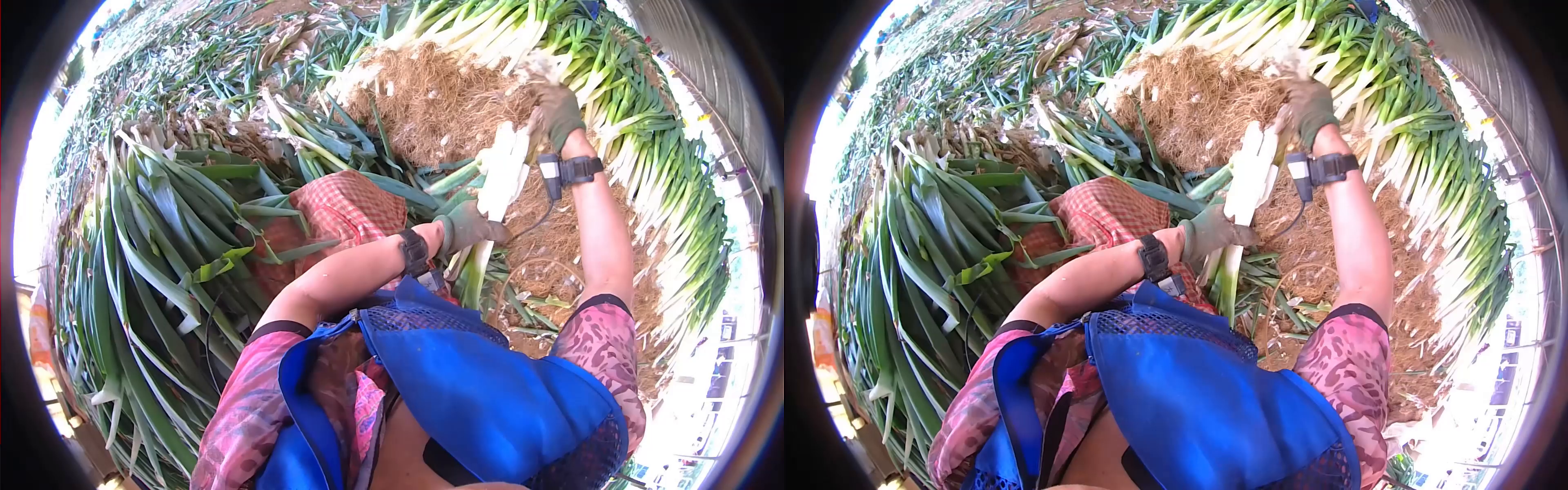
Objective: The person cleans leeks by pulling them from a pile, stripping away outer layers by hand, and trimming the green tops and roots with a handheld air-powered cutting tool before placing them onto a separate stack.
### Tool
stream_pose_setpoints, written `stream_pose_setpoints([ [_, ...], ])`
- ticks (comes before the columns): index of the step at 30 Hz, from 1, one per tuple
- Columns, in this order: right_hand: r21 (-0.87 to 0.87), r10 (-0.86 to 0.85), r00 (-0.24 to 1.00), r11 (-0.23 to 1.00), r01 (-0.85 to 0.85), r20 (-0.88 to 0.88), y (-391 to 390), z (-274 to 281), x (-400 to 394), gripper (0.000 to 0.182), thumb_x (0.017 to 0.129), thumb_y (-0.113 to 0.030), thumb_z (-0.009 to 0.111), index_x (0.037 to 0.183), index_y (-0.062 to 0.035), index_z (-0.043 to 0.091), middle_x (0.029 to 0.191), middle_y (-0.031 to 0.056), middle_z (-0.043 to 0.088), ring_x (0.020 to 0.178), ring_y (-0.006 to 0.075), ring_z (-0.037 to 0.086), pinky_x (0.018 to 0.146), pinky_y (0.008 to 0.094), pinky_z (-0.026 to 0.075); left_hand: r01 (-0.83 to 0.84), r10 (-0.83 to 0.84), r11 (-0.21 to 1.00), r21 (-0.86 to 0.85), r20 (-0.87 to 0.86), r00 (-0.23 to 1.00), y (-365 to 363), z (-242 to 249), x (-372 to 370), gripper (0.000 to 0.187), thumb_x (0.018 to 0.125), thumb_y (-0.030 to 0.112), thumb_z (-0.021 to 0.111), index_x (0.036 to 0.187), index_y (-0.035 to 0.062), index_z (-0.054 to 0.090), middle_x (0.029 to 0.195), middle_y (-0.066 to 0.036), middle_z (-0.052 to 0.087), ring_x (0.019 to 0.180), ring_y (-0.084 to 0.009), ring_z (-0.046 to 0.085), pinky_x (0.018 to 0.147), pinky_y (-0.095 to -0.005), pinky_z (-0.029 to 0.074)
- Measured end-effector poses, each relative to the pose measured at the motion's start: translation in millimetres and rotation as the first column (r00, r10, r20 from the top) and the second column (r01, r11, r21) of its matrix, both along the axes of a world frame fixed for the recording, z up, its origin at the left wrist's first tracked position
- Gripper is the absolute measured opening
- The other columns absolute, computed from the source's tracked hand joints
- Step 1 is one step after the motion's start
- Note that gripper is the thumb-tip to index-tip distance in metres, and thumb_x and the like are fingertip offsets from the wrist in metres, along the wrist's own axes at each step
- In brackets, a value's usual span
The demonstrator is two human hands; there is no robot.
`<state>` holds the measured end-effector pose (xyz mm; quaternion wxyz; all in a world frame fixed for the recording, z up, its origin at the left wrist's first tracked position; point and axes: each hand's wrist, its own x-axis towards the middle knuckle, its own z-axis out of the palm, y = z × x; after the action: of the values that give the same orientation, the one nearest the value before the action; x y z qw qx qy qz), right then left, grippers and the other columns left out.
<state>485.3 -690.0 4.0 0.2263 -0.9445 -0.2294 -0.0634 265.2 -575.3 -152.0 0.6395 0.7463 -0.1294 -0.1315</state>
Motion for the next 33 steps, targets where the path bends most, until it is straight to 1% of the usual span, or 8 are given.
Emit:
stream_pose_setpoints([
  [7,0.312,-0.055,0.980,0.950,-0.007,0.190,-67.8,79.9,3.0,0.046,0.098,-0.043,0.056,0.119,-0.0026,0.065,0.091,0.0110,0.070,0.081,0.0180,0.066,0.076,0.0300,0.056,-0.017,0.004,0.997,0.072,0.178,0.984,4.6,-37.8,-27.2,0.040,0.082,0.021,0.078,0.118,0.0108,0.065,0.104,-0.005,0.069,0.101,-0.0193,0.066,0.090,-0.0376,0.052],
  [9,0.288,-0.070,0.996,0.956,0.052,0.053,-75.5,54.7,-3.1,0.052,0.098,-0.049,0.056,0.116,-0.0017,0.066,0.088,0.0117,0.069,0.077,0.0191,0.065,0.073,0.0307,0.055,-0.143,-0.195,0.900,0.412,0.674,0.712,16.9,-52.5,-6.9,0.046,0.079,0.013,0.074,0.123,0.0149,0.062,0.107,-0.004,0.068,0.101,-0.0195,0.065,0.089,-0.0372,0.052],
  [13,-0.658,-0.104,0.917,0.728,-0.193,-0.384,-58.5,-45.0,-74.3,0.069,0.095,-0.035,0.066,0.150,-0.0042,0.036,0.145,0.0217,0.050,0.131,0.0311,0.053,0.113,0.0385,0.041,0.033,-0.149,0.973,0.230,0.508,0.849,21.5,-111.2,36.7,0.042,0.085,0.012,0.066,0.127,0.0169,0.062,0.111,-0.002,0.068,0.100,-0.0204,0.064,0.088,-0.0377,0.050],
  [15,0.399,0.450,0.733,0.879,-0.261,-0.510,-54.2,-78.3,-112.8,0.065,0.093,-0.030,0.071,0.146,-0.0043,0.044,0.138,0.0172,0.057,0.127,0.0275,0.056,0.109,0.0369,0.044,0.167,-0.166,0.986,0.021,0.275,0.947,20.2,-123.7,43.1,0.035,0.087,0.016,0.067,0.121,0.0141,0.064,0.110,-0.003,0.068,0.098,-0.0199,0.064,0.086,-0.0364,0.050],
  [21,0.492,0.555,0.719,0.804,-0.334,-0.418,-32.7,-114.4,-143.7,0.034,0.095,-0.024,0.070,0.119,-0.0010,0.066,0.107,0.0090,0.072,0.098,0.0169,0.067,0.089,0.0294,0.054,0.148,-0.214,0.959,0.241,0.279,0.936,18.7,-79.4,17.3,0.028,0.079,0.021,0.078,0.100,0.0050,0.070,0.093,-0.010,0.072,0.087,-0.0231,0.067,0.084,-0.0343,0.051],
  [26,0.575,0.194,0.863,0.807,0.130,-0.467,-88.6,-151.1,-75.3,0.045,0.092,-0.034,0.071,0.121,-0.0007,0.063,0.112,0.0097,0.068,0.102,0.0198,0.064,0.088,0.0330,0.053,0.079,-0.186,-0.016,0.997,-0.080,0.979,83.0,-50.1,18.5,0.048,0.089,0.034,0.060,0.132,0.0138,0.063,0.133,-0.009,0.064,0.121,-0.0207,0.061,0.093,-0.0371,0.049],
  [27,0.174,-0.034,0.803,0.970,0.169,-0.596,-96.6,-150.4,-58.0,0.044,0.092,-0.030,0.070,0.122,0.0004,0.061,0.114,0.0105,0.067,0.104,0.0199,0.064,0.092,0.0343,0.053,-0.068,-0.101,-0.116,0.991,0.057,0.993,83.2,-38.1,20.0,0.051,0.090,0.032,0.060,0.137,0.0113,0.057,0.131,-0.012,0.063,0.127,-0.0197,0.056,0.094,-0.0338,0.048],
  [33,0.717,0.343,0.768,0.665,0.209,-0.541,-40.3,-124.2,-88.3,0.033,0.102,-0.008,0.048,0.132,0.0047,0.048,0.105,0.0091,0.067,0.086,0.0132,0.065,0.077,0.0171,0.055,0.064,-0.081,0.952,0.300,0.045,0.996,58.3,-5.5,54.2,0.054,0.086,0.036,0.077,0.124,0.0029,0.058,0.117,-0.013,0.067,0.110,-0.0202,0.064,0.095,-0.0349,0.050],
])
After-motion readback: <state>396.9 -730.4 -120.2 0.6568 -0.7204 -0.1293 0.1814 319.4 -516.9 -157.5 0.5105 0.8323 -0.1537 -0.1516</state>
